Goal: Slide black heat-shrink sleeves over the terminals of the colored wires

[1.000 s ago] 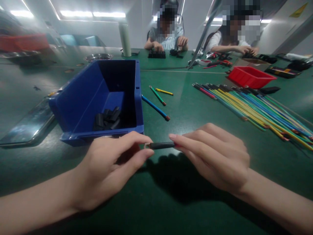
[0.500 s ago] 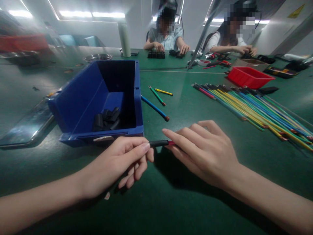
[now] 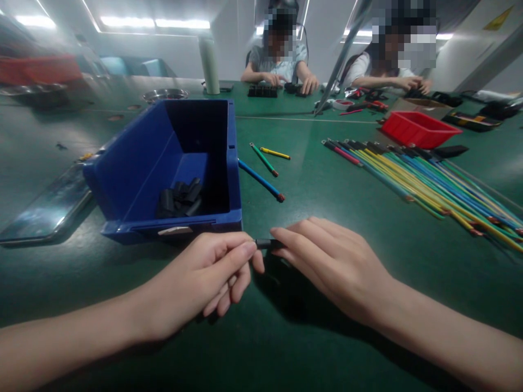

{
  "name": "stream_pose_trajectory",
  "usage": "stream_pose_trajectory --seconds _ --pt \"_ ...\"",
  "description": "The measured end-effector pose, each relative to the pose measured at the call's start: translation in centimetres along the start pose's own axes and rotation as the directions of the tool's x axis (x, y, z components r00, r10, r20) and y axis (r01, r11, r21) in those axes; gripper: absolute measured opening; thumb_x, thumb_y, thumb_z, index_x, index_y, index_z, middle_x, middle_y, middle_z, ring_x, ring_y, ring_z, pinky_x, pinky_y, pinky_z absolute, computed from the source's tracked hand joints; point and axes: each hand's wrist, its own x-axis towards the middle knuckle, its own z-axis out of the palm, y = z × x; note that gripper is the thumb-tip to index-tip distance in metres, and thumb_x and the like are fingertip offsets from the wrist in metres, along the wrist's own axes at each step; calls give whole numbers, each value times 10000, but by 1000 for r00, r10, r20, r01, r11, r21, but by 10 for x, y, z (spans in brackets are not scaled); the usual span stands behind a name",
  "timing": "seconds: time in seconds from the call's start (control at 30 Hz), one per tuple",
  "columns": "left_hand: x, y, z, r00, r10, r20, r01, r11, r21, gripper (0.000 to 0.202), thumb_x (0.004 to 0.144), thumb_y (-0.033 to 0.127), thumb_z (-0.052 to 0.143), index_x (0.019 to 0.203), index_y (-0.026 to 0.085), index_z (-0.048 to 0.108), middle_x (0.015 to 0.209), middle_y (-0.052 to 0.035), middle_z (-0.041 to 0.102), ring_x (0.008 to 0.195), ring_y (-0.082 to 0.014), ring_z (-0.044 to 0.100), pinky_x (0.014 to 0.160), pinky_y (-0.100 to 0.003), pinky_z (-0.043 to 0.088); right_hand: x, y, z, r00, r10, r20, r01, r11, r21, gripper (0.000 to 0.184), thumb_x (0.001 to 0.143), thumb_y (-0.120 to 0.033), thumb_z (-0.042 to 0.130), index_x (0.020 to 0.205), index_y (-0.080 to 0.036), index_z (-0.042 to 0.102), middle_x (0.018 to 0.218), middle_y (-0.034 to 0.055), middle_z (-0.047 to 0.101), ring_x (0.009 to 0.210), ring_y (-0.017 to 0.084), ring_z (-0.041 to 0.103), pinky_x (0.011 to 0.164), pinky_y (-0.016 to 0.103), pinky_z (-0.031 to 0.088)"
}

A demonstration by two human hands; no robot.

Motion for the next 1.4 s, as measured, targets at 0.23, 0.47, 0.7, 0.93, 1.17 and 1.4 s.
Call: stream_pose_trajectory --seconds 0.23,0.47,0.7,0.93,1.17,1.4 --pt "-4 0 2 999 26 46 -26 1000 -9 598 1015 782 589 975 187 624 669 42 584 478 -82 488 419 -164 374 2 1 -2 999 15 -35 -11 995 97 271 1160 -169 490 1116 -96 747 893 85 734 751 158 631 633 275 493" --pt "-6 0 1 997 37 72 -40 999 31 575 1062 745 542 936 190 622 697 24 598 532 -94 515 459 -178 392 0 2 -5 998 -24 -62 32 991 131 168 1115 -144 593 1228 -114 714 928 71 762 773 153 691 639 261 541" --pt "-7 -3 -2 996 45 71 -49 997 56 601 1058 775 524 904 198 592 715 24 592 545 -94 520 467 -172 407 2 0 -5 995 -17 -95 27 994 108 134 1137 -147 575 1156 -120 705 878 62 758 746 136 660 621 257 509" --pt "-8 -3 -1 997 43 67 -48 996 79 588 1072 755 507 872 205 565 694 33 573 535 -91 511 465 -171 403 3 2 -5 996 -17 -84 28 992 125 184 1147 -155 555 1086 -101 720 810 47 718 702 135 602 603 271 475" --pt "-7 -1 0 997 41 62 -47 996 82 588 1068 752 528 856 204 557 697 37 571 540 -83 504 474 -159 415 4 2 -3 999 -18 -48 25 990 138 266 1167 -173 504 1049 -91 728 766 35 686 676 142 577 619 285 462" --pt "-7 -4 -2 996 50 68 -55 996 73 619 1045 783 542 822 205 529 661 51 572 498 -63 495 451 -133 403 3 2 -4 998 1 -62 10 983 183 234 1147 -156 535 1027 -95 726 762 28 673 668 142 578 618 286 450"
